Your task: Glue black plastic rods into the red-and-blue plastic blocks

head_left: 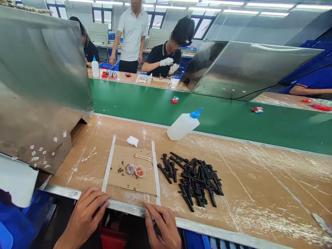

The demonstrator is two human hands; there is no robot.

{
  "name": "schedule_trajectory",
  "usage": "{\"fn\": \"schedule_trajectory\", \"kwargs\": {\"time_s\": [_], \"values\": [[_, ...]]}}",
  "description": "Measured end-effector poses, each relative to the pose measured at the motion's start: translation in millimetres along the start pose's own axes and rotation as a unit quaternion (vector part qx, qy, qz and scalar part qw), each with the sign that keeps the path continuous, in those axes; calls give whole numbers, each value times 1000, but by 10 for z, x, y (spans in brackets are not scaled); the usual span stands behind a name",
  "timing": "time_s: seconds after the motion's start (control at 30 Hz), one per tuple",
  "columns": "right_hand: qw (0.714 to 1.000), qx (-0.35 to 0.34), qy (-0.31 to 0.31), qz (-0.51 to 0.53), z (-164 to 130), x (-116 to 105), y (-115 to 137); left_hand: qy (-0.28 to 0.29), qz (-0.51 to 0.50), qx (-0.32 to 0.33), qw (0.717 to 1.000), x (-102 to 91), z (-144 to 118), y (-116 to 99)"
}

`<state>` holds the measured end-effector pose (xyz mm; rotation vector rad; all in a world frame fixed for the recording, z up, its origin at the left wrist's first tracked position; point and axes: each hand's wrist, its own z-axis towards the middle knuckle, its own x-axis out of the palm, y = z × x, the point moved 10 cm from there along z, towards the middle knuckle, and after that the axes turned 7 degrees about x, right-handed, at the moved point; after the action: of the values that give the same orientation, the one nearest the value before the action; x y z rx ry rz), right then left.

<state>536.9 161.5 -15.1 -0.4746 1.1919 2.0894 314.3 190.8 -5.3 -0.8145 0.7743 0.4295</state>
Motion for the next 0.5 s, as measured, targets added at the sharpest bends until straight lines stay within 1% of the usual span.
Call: {"fn": "schedule_trajectory", "kwargs": {"time_s": [0.13, 0.23, 0.33, 0.4, 0.5], "values": [[997, -17, 35, -71, -39, 166, 92, 4, 1, 5, 1000, 70, 31, -50], [993, -20, 43, -111, -31, 246, 120, 5, 0, 5, 1000, 87, 37, -62], [991, -17, 38, -129, -35, 226, 57, 6, -9, 0, 1000, 83, 8, -54], [989, -7, 30, -142, -54, 167, -27, 1, -18, -1, 1000, 67, -15, -49], [982, 13, 19, -188, -121, 73, -136, -3, -29, 1, 1000, 58, -38, -39]]}}
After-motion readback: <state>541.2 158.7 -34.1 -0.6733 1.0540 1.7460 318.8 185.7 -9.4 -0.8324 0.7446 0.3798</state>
